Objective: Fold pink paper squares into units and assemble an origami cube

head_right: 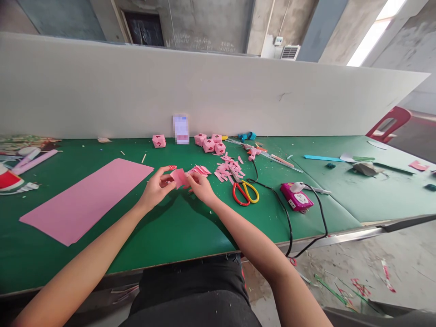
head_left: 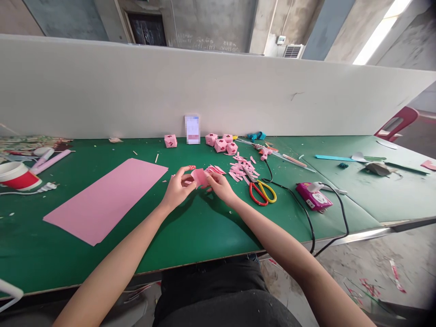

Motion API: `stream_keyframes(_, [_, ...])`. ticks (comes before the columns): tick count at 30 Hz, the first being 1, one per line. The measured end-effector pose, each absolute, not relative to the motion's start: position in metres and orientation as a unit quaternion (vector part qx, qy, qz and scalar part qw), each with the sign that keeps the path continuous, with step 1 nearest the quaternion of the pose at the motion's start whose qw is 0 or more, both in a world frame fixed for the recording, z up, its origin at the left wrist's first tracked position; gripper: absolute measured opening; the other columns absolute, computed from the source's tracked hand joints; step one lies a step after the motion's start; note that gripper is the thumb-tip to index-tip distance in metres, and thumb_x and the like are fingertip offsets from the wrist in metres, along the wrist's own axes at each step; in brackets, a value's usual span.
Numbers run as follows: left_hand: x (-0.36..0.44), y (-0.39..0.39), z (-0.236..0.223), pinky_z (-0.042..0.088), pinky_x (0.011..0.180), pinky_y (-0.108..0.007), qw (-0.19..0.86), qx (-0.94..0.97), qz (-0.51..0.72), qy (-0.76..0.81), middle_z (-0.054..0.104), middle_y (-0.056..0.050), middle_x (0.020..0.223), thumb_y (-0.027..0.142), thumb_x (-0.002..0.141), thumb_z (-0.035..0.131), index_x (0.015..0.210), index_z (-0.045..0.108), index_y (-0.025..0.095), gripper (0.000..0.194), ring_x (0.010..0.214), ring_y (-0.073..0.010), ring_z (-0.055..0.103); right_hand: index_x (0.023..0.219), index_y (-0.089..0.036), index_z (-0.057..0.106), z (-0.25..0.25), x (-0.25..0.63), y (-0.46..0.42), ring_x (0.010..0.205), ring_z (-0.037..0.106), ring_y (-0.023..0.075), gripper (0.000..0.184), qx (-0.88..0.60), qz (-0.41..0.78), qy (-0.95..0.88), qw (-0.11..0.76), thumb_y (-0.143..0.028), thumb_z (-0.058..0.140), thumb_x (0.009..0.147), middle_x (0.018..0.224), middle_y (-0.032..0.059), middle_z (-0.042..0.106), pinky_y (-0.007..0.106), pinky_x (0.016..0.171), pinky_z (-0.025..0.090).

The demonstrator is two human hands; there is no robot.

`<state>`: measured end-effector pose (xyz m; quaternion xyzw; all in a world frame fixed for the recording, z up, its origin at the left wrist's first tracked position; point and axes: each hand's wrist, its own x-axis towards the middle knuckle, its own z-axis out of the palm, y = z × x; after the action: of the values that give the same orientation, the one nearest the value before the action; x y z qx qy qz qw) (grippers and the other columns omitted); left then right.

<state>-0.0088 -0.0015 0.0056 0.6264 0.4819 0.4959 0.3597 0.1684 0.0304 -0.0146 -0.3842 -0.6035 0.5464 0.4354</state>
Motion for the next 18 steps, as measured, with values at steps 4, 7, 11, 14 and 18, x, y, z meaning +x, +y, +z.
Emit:
stream_keyframes(4, [-0.009, 0.001, 0.004, 0.055, 0.065, -0.028, 0.378, 0.614, 0.504, 0.475, 0.077, -0.006, 0.097, 0.031, 0.079, 0.068, 0.126, 0.056, 0.019, 0.05, 0.075, -0.0192, 0.072, 0.084, -0.022, 0.057, -0.017, 0.168, 0.032, 0.067, 0.069, 0.0179, 0.049, -0.384, 0.559, -0.594, 0.433, -0.071, 0.056, 0.085, 0.079, 0.0009, 0.064, 0.03, 0.059, 0.052])
stream_keyframes(7, [-0.011, 0.003, 0.002, 0.058, 0.074, -0.032, 0.403, 0.592, 0.517, 0.469, 0.077, -0.007, 0.098, 0.035, 0.078, 0.072, 0.122, 0.058, 0.019, 0.049, 0.083, -0.0211, 0.073, 0.08, -0.022, 0.055, -0.019, 0.168, 0.033, 0.069, 0.069, 0.0192, 0.046, -0.378, 0.56, -0.6, 0.428, -0.067, 0.06, 0.085, 0.075, 0.0004, 0.063, 0.03, 0.059, 0.052])
stream_keyframes(11, [-0.014, 0.007, -0.001, 0.059, 0.075, -0.034, 0.416, 0.57, 0.524, 0.477, 0.077, -0.007, 0.097, 0.042, 0.074, 0.078, 0.112, 0.062, 0.019, 0.048, 0.085, -0.0234, 0.073, 0.085, -0.022, 0.056, -0.022, 0.167, 0.034, 0.071, 0.069, 0.0194, 0.037, -0.377, 0.542, -0.627, 0.415, -0.059, 0.06, 0.088, 0.075, 0.0014, 0.065, 0.029, 0.059, 0.052])
stream_keyframes(14, [-0.015, 0.008, -0.003, 0.059, 0.074, -0.035, 0.408, 0.556, 0.53, 0.494, 0.076, -0.008, 0.099, 0.043, 0.072, 0.079, 0.11, 0.063, 0.019, 0.048, 0.087, -0.0245, 0.073, 0.103, -0.021, 0.057, -0.021, 0.167, 0.03, 0.074, 0.069, 0.018, 0.03, -0.386, 0.468, -0.663, 0.439, -0.048, 0.059, 0.09, 0.088, 0.0035, 0.068, 0.031, 0.063, 0.054])
stream_keyframes(18, [-0.015, 0.007, -0.003, 0.06, 0.074, -0.035, 0.385, 0.553, 0.542, 0.503, 0.073, -0.01, 0.109, 0.036, 0.072, 0.077, 0.114, 0.061, 0.02, 0.048, 0.093, -0.0252, 0.072, 0.128, -0.023, 0.053, -0.015, 0.17, 0.021, 0.097, 0.066, 0.0212, 0.047, -0.373, 0.27, -0.77, 0.442, -0.037, 0.068, 0.086, 0.119, 0.0096, 0.064, 0.038, 0.084, 0.056])
